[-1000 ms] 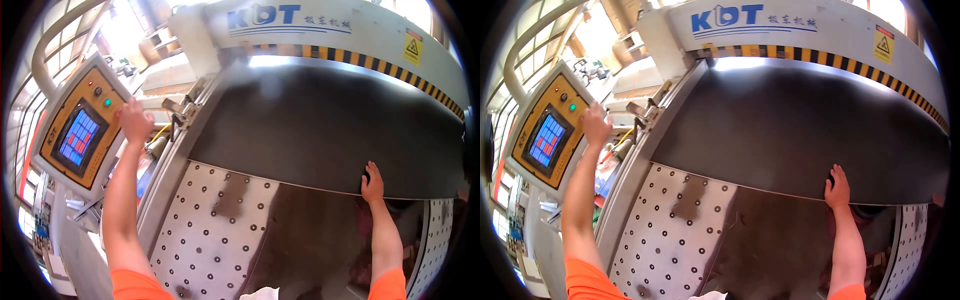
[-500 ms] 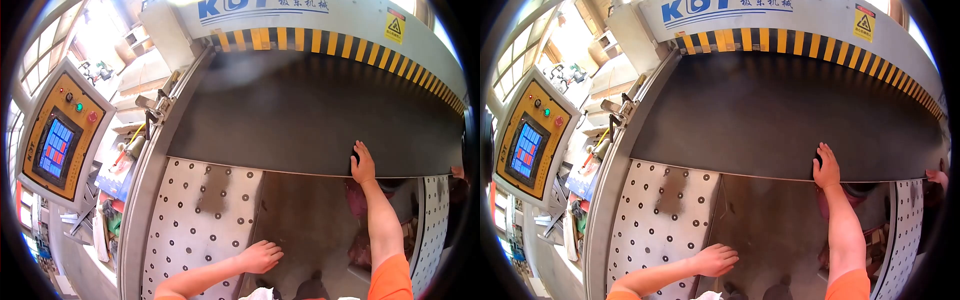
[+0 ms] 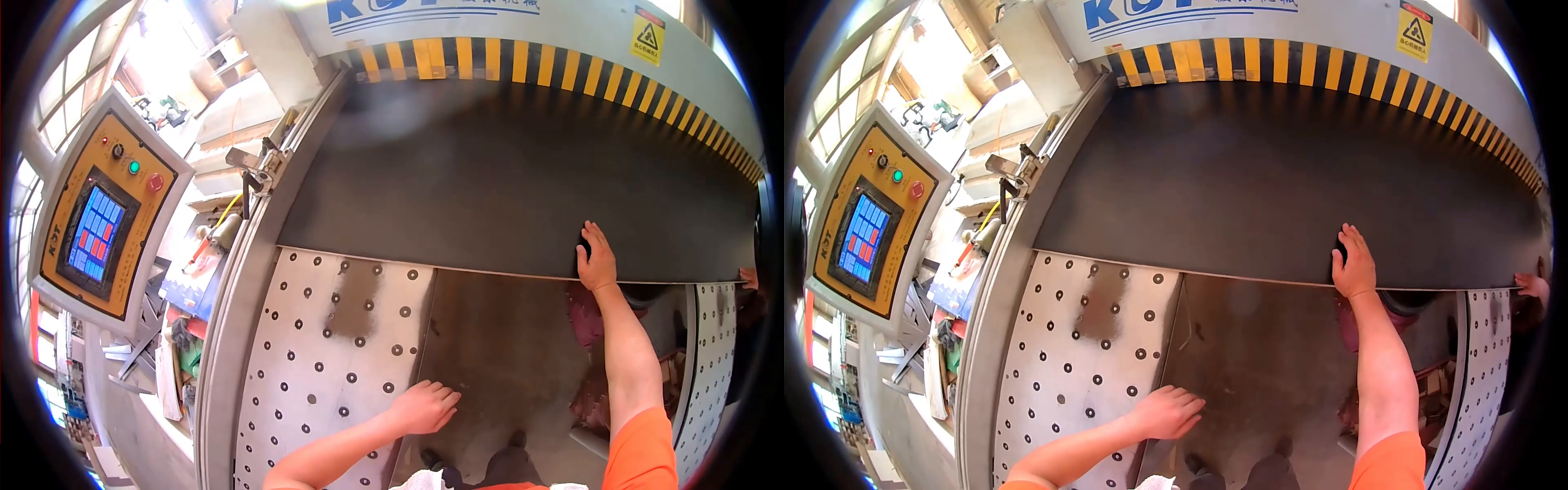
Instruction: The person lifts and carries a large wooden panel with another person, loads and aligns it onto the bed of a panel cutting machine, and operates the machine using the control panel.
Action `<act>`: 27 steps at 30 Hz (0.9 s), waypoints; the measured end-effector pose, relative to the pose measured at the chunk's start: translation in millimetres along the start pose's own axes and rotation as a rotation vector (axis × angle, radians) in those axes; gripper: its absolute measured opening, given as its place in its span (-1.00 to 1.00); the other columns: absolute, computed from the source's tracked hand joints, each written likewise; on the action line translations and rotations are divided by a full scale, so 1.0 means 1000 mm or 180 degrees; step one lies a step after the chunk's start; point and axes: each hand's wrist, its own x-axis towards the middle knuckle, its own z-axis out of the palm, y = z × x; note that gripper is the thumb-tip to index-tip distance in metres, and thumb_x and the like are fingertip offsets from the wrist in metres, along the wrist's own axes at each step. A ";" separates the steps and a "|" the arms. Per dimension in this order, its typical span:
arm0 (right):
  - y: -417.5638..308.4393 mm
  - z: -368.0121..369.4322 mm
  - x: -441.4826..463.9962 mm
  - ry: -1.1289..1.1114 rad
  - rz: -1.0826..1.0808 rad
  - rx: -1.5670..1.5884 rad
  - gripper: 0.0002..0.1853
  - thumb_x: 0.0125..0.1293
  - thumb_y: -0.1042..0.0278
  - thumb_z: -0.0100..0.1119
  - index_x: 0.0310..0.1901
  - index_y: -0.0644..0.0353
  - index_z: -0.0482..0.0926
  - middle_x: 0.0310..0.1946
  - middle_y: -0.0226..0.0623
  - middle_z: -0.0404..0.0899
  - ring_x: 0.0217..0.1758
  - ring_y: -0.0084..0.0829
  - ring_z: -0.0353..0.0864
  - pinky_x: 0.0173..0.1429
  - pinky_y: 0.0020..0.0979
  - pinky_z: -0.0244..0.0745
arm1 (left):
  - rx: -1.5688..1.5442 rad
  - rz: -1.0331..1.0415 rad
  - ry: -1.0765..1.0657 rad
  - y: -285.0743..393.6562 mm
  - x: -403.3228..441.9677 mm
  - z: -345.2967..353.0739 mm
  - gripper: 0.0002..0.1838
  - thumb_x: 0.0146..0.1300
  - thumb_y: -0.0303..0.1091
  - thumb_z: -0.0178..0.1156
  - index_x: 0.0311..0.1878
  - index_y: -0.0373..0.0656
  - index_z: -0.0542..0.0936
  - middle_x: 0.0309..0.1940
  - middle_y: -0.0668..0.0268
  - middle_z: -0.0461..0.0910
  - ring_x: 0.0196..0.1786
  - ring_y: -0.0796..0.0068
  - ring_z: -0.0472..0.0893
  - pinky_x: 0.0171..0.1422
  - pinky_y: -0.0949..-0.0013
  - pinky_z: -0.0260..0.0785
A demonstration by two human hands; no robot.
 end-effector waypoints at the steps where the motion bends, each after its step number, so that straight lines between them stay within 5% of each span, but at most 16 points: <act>1: -0.001 -0.001 0.000 -0.0007 0.0009 0.0001 -0.60 0.39 0.34 0.10 0.21 0.29 0.56 0.43 -0.15 0.44 0.55 -0.12 0.31 0.60 -0.18 0.24 | 0.0002 -0.0009 -0.0012 0.000 0.000 0.001 -0.72 0.31 -0.21 0.26 -0.02 -0.17 0.65 -0.20 0.28 0.70 -0.14 0.28 0.66 0.00 0.27 0.47; 14: 0.001 0.000 0.001 -0.0094 0.0083 -0.0053 -0.59 0.41 0.33 0.09 0.23 0.30 0.55 0.46 -0.15 0.39 0.58 -0.14 0.26 0.62 -0.19 0.20 | 0.0516 -0.0384 -0.0162 0.006 0.000 0.013 -0.76 0.26 -0.20 0.26 -0.13 -0.15 0.65 -0.36 0.25 0.64 -0.18 0.23 0.66 -0.01 0.20 0.46; 18: 0.000 -0.001 -0.001 -0.0101 0.0068 -0.0002 -0.58 0.41 0.32 0.09 0.23 0.32 0.54 0.46 -0.13 0.38 0.58 -0.12 0.24 0.62 -0.18 0.19 | 0.1010 -0.1026 -0.0229 0.023 0.005 0.031 -0.83 0.26 -0.25 0.21 -0.23 -0.13 0.63 -0.36 0.24 0.65 -0.16 0.19 0.65 0.00 0.15 0.45; 21: 0.003 0.002 0.002 -0.0011 0.0021 0.0072 -0.59 0.41 0.33 0.10 0.22 0.34 0.54 0.45 -0.08 0.38 0.57 -0.08 0.26 0.61 -0.15 0.20 | 0.0242 -0.1796 -0.0318 0.079 -0.009 0.073 -0.68 0.29 -0.14 0.19 -0.08 -0.19 0.63 -0.21 0.05 0.68 -0.07 -0.03 0.66 0.04 -0.05 0.49; 24: 0.011 0.007 0.000 0.0049 -0.0056 0.0120 -0.59 0.40 0.35 0.12 0.22 0.36 0.53 0.44 -0.02 0.39 0.55 -0.03 0.27 0.60 -0.12 0.20 | -0.0180 -0.1854 -0.0706 0.163 -0.061 0.115 -0.65 0.34 -0.14 0.16 0.03 -0.18 0.61 -0.13 0.03 0.67 -0.01 -0.02 0.65 0.10 -0.04 0.49; 27: 0.014 0.010 0.000 0.0076 -0.0160 0.0177 -0.58 0.39 0.39 0.14 0.23 0.38 0.51 0.43 0.04 0.38 0.55 0.01 0.27 0.60 -0.09 0.20 | -0.1007 -0.2951 -0.0934 0.243 -0.149 0.174 -0.54 0.38 -0.04 0.11 0.20 -0.13 0.58 0.07 0.04 0.67 0.12 -0.05 0.65 0.20 -0.08 0.51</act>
